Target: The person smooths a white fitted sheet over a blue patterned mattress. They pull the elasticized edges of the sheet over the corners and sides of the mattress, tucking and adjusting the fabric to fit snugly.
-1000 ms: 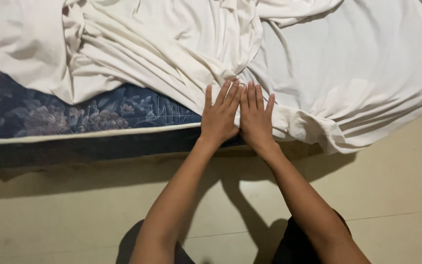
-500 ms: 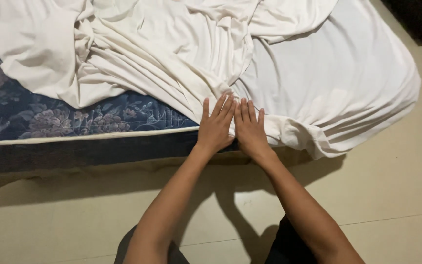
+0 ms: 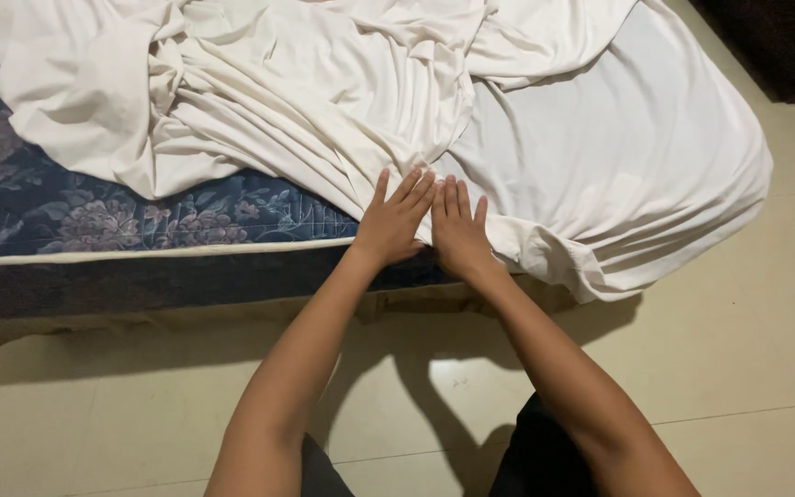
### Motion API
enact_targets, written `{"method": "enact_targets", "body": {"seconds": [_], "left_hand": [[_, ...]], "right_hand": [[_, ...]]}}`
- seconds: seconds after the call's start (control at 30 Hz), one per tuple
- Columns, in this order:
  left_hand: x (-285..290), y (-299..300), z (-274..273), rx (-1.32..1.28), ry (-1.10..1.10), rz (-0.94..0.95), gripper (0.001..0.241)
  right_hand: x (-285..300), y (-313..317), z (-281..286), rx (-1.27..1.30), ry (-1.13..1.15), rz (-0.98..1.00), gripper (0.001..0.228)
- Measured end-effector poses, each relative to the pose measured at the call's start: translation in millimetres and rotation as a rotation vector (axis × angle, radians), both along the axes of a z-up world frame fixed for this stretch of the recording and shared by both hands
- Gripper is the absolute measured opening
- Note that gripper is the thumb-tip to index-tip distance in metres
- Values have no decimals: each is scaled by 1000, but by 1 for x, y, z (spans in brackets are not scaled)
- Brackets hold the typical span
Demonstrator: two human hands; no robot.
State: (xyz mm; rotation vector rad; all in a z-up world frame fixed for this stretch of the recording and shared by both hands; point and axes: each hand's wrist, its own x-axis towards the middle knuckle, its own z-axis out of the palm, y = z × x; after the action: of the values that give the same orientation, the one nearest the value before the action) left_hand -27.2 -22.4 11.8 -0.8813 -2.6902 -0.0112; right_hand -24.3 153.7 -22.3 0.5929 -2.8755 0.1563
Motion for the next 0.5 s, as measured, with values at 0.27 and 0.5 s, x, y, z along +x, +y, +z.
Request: {"method": "enact_targets", "body": {"seconds": [0.27, 0.5], "left_hand": [[17, -8, 3, 20, 49, -40, 111], [-3, -29, 21, -15, 127, -3, 119]], "right_hand": [[36, -9, 49, -17, -131, -4, 94], [26, -33, 68, 13, -164, -53, 111]]}}
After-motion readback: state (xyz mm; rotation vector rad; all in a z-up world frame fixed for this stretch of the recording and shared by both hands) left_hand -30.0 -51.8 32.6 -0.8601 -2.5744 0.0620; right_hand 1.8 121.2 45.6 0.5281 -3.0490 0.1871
